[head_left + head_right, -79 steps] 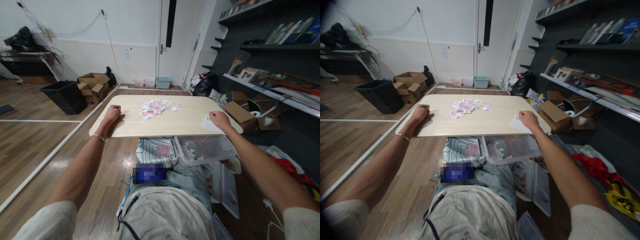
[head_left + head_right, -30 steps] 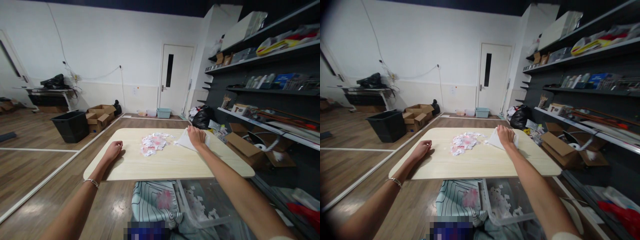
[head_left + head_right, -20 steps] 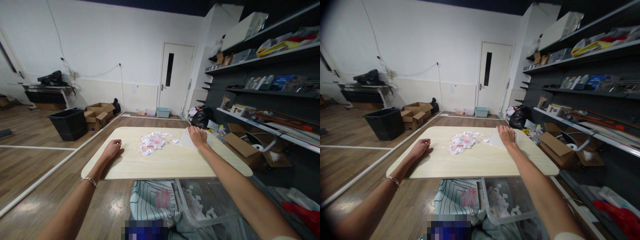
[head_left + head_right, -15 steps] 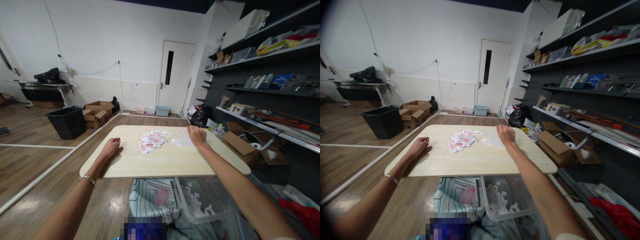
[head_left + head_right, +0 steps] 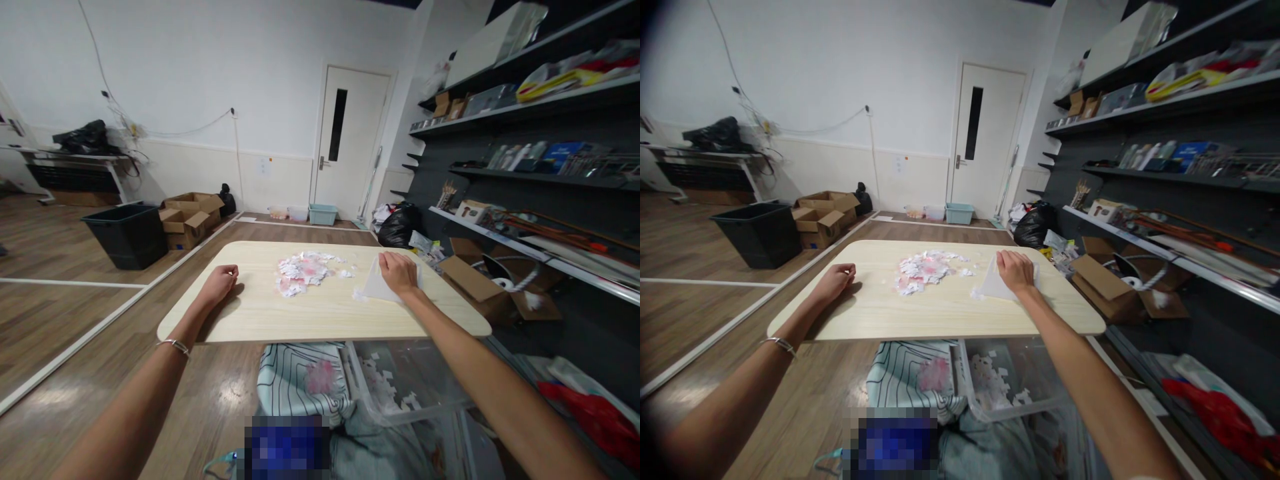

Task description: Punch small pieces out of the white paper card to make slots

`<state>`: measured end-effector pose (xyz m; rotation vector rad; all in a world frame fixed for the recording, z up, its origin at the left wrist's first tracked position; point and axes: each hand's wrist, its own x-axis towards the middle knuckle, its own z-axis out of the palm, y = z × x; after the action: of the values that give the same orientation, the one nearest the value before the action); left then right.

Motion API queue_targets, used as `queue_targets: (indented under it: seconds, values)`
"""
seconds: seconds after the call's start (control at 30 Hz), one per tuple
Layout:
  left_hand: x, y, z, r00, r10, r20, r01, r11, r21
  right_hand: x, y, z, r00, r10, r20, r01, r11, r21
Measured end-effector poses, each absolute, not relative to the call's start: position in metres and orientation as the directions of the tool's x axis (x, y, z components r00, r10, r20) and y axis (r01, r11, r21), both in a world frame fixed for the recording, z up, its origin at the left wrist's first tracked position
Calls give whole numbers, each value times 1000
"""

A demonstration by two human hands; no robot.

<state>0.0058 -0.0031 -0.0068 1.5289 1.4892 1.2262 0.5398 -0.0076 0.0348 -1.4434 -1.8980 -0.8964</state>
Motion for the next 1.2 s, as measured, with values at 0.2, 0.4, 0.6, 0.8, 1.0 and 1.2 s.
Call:
queue_targets:
  seconds: [0.2, 0.4, 0.6, 0.8, 1.0, 1.2]
  values:
    - [3, -1, -7, -93, 979, 184, 370, -138, 919, 543, -13, 35, -231, 595, 770, 972, 183, 150]
    - [3, -4, -6, -91, 978, 186, 377, -140, 916, 540, -27, 40, -245, 665, 706, 968, 206, 142]
    - [5, -7, -3, -118, 981, 154, 349, -104, 931, 545, -43, 41, -297, 693, 657, 950, 286, 127]
    - [5, -7, -3, -91, 980, 175, 353, -133, 926, 550, -52, 40, -297, 688, 663, 945, 310, 102]
    - [5, -7, -1, -86, 981, 172, 356, -131, 925, 552, -53, 39, -258, 692, 675, 953, 297, 61]
    - [6, -8, -1, -90, 982, 167, 330, -129, 935, 544, -44, 41, -140, 734, 665, 986, 165, 26]
